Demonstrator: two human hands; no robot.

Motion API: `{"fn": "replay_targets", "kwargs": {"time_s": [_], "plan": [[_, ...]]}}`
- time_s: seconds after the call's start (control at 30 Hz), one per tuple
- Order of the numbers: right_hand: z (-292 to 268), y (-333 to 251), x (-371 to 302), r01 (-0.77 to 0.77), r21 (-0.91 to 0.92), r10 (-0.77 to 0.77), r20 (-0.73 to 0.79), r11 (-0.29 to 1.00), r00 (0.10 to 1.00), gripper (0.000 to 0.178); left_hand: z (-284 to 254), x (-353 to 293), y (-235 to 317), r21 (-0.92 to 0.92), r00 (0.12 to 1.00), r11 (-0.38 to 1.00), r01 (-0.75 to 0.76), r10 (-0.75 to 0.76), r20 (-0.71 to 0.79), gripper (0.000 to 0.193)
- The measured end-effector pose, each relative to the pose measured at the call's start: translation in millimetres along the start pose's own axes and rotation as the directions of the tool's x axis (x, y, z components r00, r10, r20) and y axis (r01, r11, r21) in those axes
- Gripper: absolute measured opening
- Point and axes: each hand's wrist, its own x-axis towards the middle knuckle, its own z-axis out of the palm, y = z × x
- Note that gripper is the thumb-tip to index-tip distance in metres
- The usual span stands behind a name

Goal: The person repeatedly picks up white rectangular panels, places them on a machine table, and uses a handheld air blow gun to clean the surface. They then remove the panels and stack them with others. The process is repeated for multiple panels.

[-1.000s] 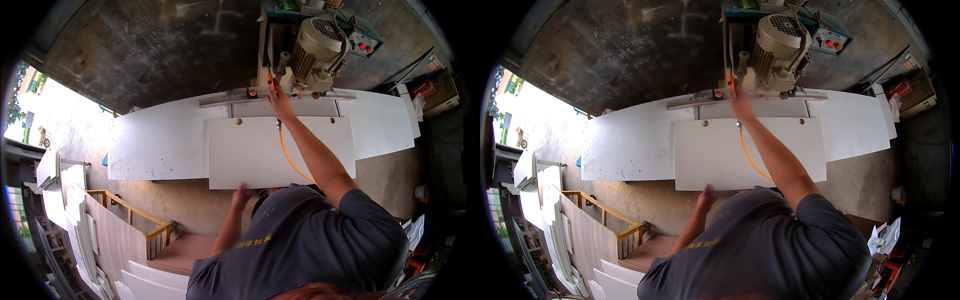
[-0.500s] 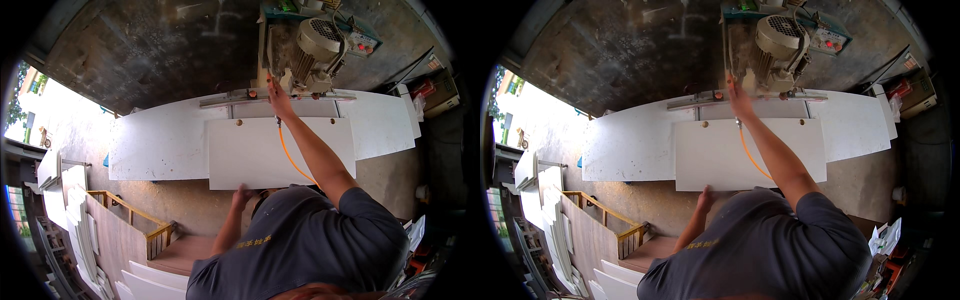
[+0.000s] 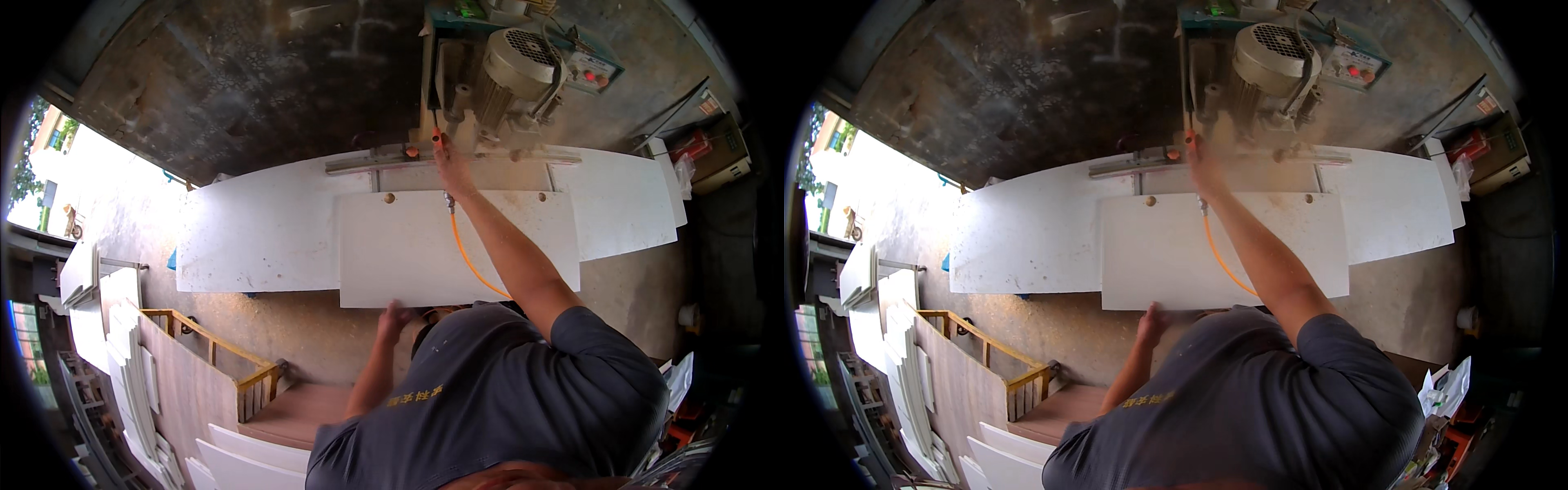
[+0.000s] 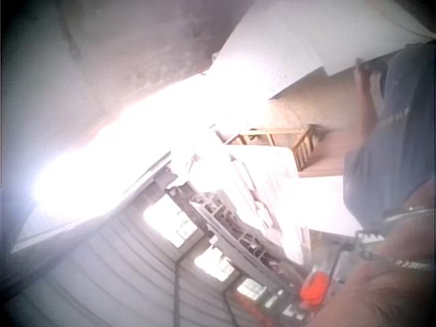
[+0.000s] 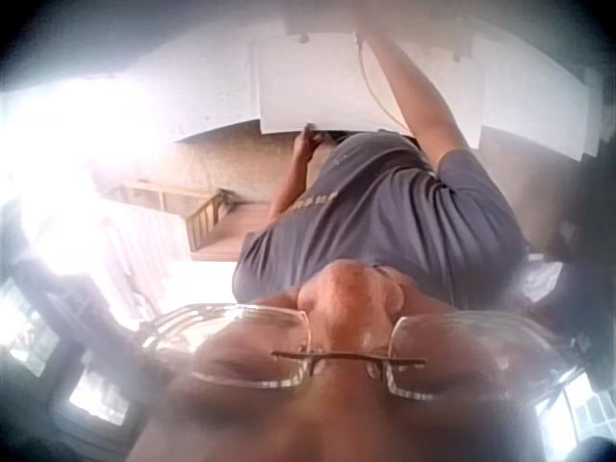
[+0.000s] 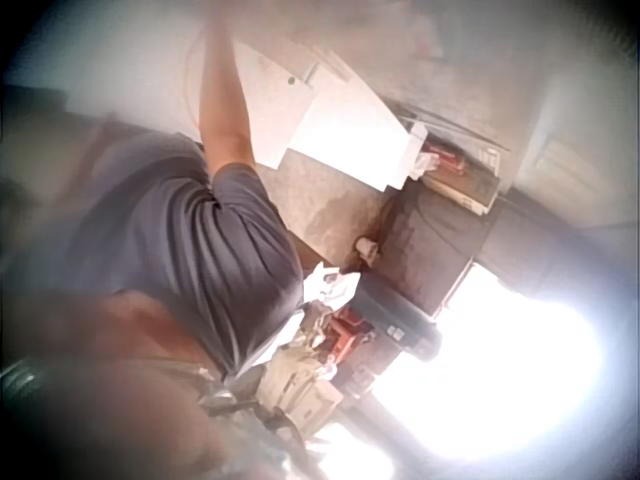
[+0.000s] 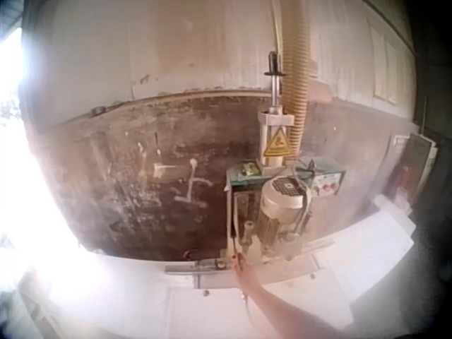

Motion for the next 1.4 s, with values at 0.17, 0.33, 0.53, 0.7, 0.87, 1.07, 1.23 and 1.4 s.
{"fn": "replay_targets", "kwargs": {"time_s": [0.17, 0.33, 0.53, 0.7, 0.87, 1.07, 1.23, 1.4], "plan": [[-12, 0, -17, -0.083, -0.033, 0.085, 0.06, 0.996, 0.995, 0.057, 1, -3, -14, -0.066, 0.998, 0.996, -0.059, 0.06, 0.014, 0.039], [-33, 3, -44, -0.064, -0.054, 0.067, 0.055, 0.996, 0.996, 0.051, -4, -9, -43, -0.132, 0.996, 0.987, -0.089, 0.09, 0.005, 0.037], [-83, -10, -91, -0.085, 0.084, 0.071, 0.156, 0.993, 0.985, 0.048, 0, -38, -100, -0.09, 0.984, 0.987, -0.132, 0.12, -0.13, 0.036], [-116, 18, -89, 0.074, 0.087, -0.084, 0.111, 0.993, 0.99, 0.046, -3, -75, -171, -0.089, 0.987, 0.985, -0.148, 0.141, -0.076, 0.035], [-155, 53, -96, 0.021, 0.14, -0.053, 0.231, 0.99, 0.972, 0.048, 37, -121, -246, 0.095, 0.951, 0.981, -0.172, 0.19, -0.244, 0.039], [-247, 90, -124, -0.077, 0.172, 0.05, 0.155, 0.982, 0.987, 0.05, 56, -184, -299, 0.38, 0.943, 0.913, -0.147, 0.245, -0.224, 0.047], [-282, 131, -83, -0.251, 0.423, 0.175, 0.21, 0.871, 0.962, 0.056, 96, -208, -267, 0.431, 0.933, 0.899, 0.083, 0.082, -0.35, 0.049], [-295, 139, -16, -0.202, 0.359, 0.138, 0.196, 0.911, 0.971, 0.059, 71, -195, -260, 0.295, 0.931, 0.94, -0.172, 0.253, -0.264, 0.047]]}}
